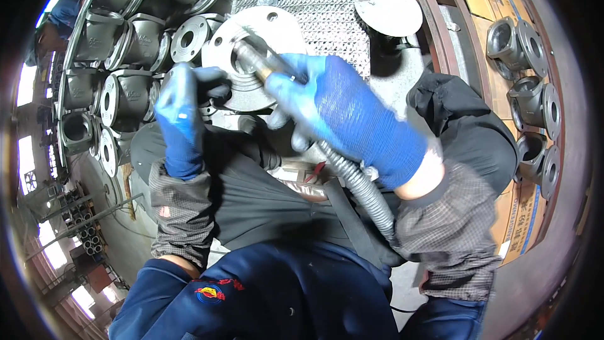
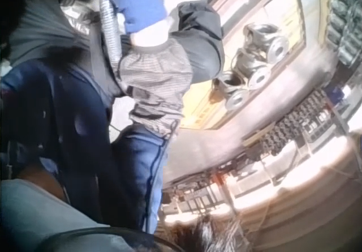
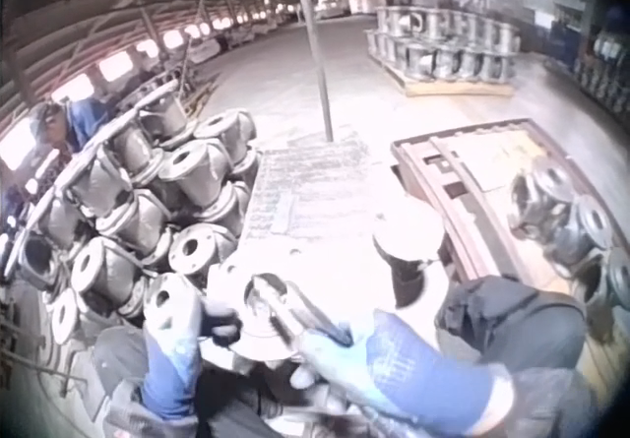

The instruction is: The person uses a powered tool to polish different surfaces and edges of a metal valve body, turning the object over multiple times by hand.

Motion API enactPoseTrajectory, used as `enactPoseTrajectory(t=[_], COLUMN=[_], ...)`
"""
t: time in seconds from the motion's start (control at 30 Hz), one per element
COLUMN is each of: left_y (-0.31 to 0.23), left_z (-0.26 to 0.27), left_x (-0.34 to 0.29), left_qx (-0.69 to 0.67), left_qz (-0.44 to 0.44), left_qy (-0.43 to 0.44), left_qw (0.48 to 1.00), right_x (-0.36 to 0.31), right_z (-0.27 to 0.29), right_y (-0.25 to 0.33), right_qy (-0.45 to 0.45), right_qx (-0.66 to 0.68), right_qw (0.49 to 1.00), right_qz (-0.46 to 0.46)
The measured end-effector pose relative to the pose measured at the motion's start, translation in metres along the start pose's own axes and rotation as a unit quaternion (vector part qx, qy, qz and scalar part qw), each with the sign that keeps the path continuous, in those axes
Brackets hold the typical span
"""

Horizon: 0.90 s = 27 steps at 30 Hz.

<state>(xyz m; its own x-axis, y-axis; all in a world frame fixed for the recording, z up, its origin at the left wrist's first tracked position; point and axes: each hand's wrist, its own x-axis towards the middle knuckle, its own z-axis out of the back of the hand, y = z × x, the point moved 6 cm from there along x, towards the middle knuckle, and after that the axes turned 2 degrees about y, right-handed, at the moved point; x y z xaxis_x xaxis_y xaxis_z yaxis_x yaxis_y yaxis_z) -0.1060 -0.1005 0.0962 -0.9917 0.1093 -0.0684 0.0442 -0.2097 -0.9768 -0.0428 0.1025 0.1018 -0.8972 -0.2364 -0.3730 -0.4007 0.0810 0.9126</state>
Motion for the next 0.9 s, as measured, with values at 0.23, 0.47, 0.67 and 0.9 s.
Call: enactPoseTrajectory(t=[0.23,0.47,0.67,0.9], left_y=[0.068,0.037,0.057,0.047], left_z=[0.041,-0.006,-0.011,-0.01], left_x=[0.034,0.012,0.001,-0.006], left_qx=[-0.084,0.104,-0.107,-0.012], left_qz=[0.065,-0.165,0.086,0.035], left_qy=[-0.1,0.161,0.085,0.088], left_qw=[0.989,0.967,0.987,0.995], right_x=[0.042,0.056,0.059,0.065], right_z=[-0.002,-0.002,-0.004,-0.005], right_y=[0.027,0.026,0.019,0.019], right_qy=[0.122,0.152,0.161,0.153], right_qx=[-0.268,-0.208,-0.15,-0.11], right_qw=[0.953,0.963,0.973,0.979], right_qz=[-0.067,-0.078,-0.072,-0.081])
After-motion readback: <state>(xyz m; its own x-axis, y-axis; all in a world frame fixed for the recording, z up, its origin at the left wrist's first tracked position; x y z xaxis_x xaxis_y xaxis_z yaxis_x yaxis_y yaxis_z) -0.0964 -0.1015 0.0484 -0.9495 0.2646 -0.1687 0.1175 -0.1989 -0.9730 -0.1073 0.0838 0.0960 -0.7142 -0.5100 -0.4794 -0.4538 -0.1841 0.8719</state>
